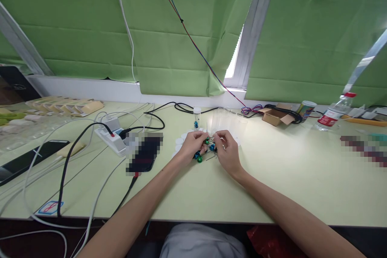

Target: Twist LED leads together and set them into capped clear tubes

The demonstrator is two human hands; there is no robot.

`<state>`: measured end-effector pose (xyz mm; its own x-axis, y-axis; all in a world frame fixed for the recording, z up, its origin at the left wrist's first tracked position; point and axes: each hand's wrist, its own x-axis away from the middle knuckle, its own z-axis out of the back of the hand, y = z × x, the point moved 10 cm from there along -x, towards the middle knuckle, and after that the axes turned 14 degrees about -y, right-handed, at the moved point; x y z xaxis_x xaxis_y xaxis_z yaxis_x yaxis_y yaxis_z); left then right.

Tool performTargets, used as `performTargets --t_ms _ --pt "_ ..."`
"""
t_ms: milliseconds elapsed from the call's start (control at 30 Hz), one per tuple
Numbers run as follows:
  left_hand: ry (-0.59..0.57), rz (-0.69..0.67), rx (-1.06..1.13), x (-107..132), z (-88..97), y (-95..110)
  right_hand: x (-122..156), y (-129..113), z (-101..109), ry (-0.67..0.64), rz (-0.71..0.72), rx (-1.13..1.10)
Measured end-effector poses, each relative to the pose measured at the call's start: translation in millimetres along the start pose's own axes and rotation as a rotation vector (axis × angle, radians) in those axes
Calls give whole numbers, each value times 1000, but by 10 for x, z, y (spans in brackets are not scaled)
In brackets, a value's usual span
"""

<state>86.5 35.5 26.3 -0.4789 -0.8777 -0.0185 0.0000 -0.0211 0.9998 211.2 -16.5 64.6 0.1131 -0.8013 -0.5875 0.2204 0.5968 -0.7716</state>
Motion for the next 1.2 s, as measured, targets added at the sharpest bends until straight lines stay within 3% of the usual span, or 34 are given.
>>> performTargets --t_ms 433,900,1200 --pt "-7 -7 -23 0 1 -2 -9 -9 15 9 -13 -32" --pt "-12 -1 6 32 -39 59 -60 88 -118 -59 -41 -377" --pt "-31 -36 36 17 -33 52 -62 95 -114 -51 -50 -433"
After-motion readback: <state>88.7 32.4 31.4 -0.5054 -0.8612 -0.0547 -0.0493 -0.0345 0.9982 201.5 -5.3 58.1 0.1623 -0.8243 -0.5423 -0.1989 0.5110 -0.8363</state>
